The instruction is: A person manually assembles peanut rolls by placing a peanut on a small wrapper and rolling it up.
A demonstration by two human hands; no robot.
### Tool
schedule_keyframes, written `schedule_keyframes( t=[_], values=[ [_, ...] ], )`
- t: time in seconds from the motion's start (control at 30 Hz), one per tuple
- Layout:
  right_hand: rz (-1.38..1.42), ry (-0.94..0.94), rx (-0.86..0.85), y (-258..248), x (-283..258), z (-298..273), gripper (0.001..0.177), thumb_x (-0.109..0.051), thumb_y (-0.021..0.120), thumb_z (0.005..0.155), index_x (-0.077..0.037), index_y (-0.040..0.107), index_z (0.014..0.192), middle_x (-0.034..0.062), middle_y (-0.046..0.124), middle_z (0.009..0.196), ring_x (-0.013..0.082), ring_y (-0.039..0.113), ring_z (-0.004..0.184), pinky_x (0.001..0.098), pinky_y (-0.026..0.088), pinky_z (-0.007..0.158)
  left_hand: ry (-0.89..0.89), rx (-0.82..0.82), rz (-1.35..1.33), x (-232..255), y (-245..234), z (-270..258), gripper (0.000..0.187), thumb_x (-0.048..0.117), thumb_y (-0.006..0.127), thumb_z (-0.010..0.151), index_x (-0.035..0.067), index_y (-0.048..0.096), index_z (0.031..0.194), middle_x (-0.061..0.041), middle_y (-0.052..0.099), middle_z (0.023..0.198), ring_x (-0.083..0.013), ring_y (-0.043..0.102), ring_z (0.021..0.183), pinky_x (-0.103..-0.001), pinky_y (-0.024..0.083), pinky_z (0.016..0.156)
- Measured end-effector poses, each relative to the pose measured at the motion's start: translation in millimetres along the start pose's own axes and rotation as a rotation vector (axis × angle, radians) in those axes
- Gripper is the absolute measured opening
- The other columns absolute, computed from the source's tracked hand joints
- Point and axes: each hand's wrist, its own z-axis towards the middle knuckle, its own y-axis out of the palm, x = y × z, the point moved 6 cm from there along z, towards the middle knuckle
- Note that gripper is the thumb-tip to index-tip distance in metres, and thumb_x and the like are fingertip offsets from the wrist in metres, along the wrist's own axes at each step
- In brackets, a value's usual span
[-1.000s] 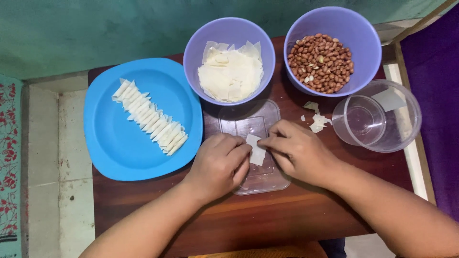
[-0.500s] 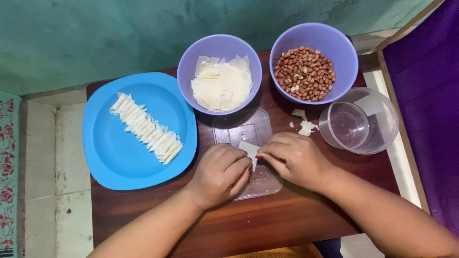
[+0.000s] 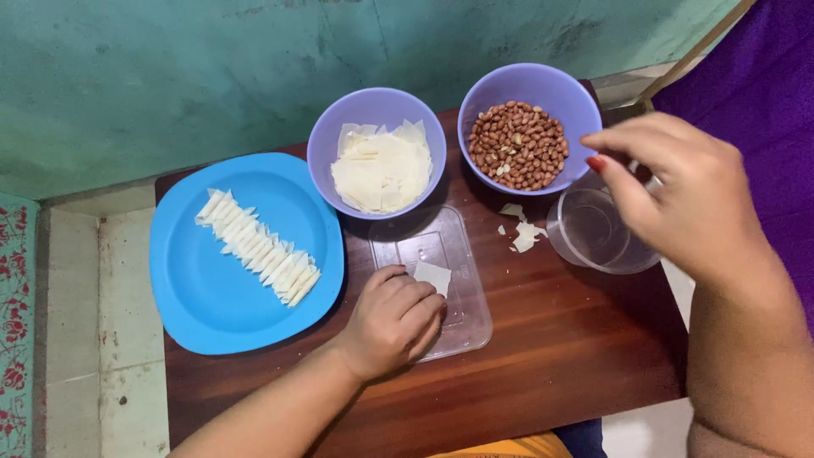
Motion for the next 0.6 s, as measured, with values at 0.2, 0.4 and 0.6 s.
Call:
schedule_keyframes(
  t=[0.2, 0.4, 0.6],
  values=[
    [-0.168, -0.066, -0.199, 40.9, 40.9, 38.1, 0.03, 0.007, 0.071, 0.078, 0.0, 0.079, 0.107, 0.01, 0.076, 0.107, 0.028, 0.071, 0.088, 0.0386, 0.056, 0.079, -0.019, 0.033, -0.015, -0.1, -2.1, 1.7, 0.017, 0.002, 0.077, 0.08, 0.001, 0.071, 0.096, -0.01, 0.071, 0.098, -0.0255, 0.064, 0.085, -0.043, 0.051, 0.093],
    [-0.155, -0.07, -0.383, 90.4, 65.8, 59.5, 0.025, 0.004, 0.067, 0.078, 0.0, 0.08, 0.1, 0.0124, 0.078, 0.105, 0.0334, 0.073, 0.083, 0.0437, 0.06, 0.081, -0.024, 0.03, -0.023, -0.1, -2.3, 3.6, 0.015, 0.001, 0.077, 0.08, 0.0, 0.071, 0.094, -0.01, 0.071, 0.097, -0.0242, 0.064, 0.083, -0.04, 0.053, 0.091],
    [-0.193, -0.076, -0.434, 116.3, 75.8, 60.6, 0.026, -0.005, 0.068, 0.08, -0.004, 0.08, 0.103, 0.0124, 0.076, 0.103, 0.036, 0.071, 0.083, 0.0434, 0.058, 0.078, -0.026, 0.032, -0.017, -0.3, -2.8, 3.1, 0.015, 0.001, 0.076, 0.081, 0.0, 0.071, 0.095, -0.01, 0.07, 0.098, -0.0246, 0.064, 0.085, -0.039, 0.053, 0.091]
  ],
)
